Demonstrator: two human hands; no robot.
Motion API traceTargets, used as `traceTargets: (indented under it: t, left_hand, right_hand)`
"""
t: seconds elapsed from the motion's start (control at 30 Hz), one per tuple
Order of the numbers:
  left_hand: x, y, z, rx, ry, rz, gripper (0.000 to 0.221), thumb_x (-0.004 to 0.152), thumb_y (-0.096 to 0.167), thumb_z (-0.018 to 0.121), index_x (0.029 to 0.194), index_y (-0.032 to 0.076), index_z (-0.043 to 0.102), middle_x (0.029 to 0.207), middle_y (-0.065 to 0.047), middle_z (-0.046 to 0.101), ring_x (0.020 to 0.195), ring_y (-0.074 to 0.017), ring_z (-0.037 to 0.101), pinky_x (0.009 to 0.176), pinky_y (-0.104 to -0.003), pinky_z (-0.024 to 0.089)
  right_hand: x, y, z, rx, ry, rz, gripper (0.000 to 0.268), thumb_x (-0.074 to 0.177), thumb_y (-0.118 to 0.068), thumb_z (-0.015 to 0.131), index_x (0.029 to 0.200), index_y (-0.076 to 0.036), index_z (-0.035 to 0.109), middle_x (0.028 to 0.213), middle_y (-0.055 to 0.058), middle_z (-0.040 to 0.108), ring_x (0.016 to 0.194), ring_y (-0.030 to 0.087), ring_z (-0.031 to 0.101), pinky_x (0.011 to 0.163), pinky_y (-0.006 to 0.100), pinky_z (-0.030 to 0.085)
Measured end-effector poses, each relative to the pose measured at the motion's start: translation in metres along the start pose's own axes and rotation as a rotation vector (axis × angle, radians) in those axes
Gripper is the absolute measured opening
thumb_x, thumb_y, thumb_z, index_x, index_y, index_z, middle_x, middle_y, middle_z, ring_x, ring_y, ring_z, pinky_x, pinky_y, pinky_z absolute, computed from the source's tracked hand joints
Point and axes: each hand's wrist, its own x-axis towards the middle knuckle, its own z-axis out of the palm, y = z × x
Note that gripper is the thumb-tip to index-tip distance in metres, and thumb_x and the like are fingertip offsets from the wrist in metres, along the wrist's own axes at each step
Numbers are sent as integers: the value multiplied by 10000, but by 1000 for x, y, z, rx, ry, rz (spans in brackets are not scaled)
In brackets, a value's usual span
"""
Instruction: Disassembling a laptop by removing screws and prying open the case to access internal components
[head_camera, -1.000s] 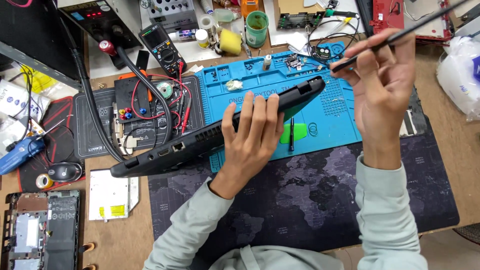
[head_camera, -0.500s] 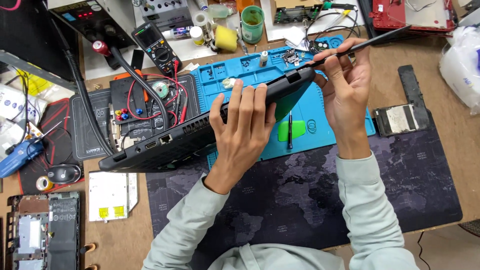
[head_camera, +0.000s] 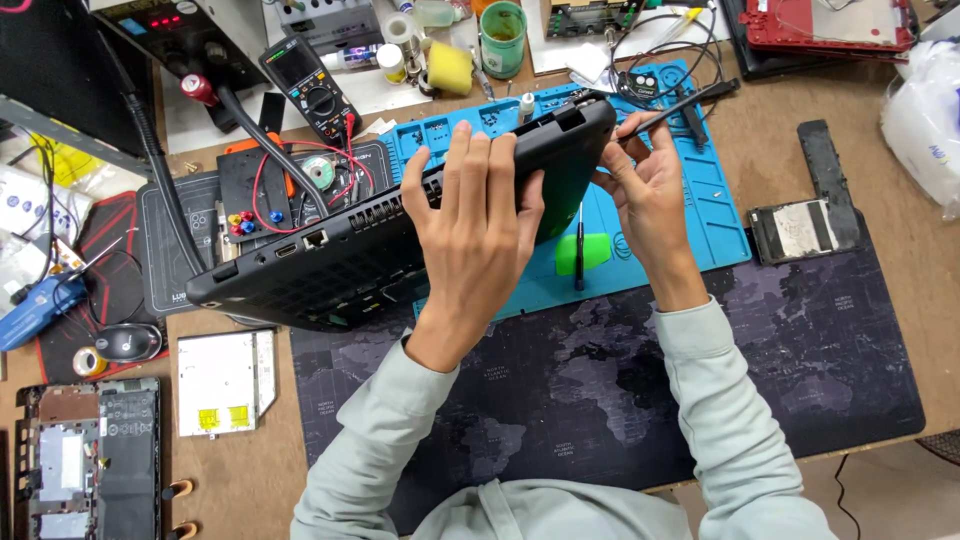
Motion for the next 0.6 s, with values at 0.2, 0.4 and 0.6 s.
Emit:
traceTargets:
  t: [0.2,0.4,0.6]
  left_hand:
    - [3,6,-5,11,-22,-16,304,1042,288,681,1185,21,651,1142,-123,642,1200,-281,643,1055,-519,451]
    - [7,2,-4,32,-41,-13,302,1042,284,697,1188,30,624,1119,-99,605,1181,-271,639,1047,-496,453]
    - [9,-4,2,68,-73,-34,363,1043,344,692,1225,45,593,1111,-98,577,1127,-248,618,1030,-458,447]
  right_hand:
    - [-8,19,-12,-91,-25,28,175,1061,-164,617,1104,-188,449,1143,19,545,1065,107,578,899,303,585]
    - [-14,30,-17,-267,-70,83,139,1055,-128,595,1092,-152,463,1104,25,596,1046,127,631,886,320,609]
    - [-17,18,-20,-430,-54,102,75,1050,-81,577,1083,-96,511,1040,50,606,998,136,646,907,298,597]
